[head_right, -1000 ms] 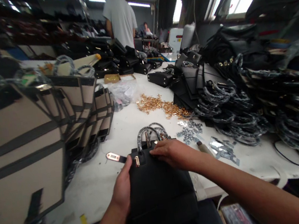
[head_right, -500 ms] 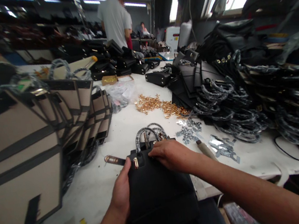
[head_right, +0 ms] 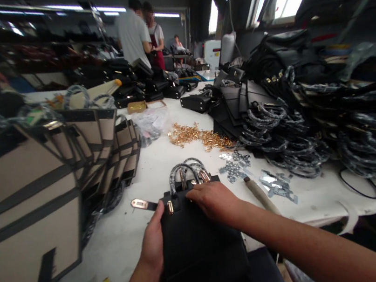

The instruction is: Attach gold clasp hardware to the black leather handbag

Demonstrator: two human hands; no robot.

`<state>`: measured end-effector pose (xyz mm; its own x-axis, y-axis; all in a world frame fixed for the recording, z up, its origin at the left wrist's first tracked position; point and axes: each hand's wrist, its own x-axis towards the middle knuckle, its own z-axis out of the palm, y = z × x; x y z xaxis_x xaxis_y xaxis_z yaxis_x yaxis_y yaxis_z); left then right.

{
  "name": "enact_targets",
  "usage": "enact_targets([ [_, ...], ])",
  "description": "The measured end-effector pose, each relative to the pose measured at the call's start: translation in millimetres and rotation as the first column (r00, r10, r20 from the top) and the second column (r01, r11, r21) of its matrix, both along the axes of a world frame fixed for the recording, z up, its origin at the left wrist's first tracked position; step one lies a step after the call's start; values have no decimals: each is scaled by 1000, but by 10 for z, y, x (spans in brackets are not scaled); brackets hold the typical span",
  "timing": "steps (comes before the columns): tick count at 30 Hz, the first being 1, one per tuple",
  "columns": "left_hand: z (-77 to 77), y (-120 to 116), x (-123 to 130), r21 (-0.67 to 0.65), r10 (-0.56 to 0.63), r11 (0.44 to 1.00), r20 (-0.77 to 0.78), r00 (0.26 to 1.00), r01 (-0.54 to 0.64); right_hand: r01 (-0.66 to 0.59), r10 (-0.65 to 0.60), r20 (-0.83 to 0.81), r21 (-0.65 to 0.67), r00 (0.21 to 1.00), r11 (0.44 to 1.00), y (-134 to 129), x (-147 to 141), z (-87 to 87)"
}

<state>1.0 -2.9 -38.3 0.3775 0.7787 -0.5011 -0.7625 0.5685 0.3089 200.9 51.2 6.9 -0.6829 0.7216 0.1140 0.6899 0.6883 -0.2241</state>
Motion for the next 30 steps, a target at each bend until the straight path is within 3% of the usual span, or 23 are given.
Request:
enact_targets([
  [9,73,-16,32,-25,-12,1000,-12,1000,11,-65,67,89,-22,994,998,17,20,103],
  [30,6,22,38,10,-15,1000,8,1000,15,-184,178,84,65,980,981,194,99,-83],
])
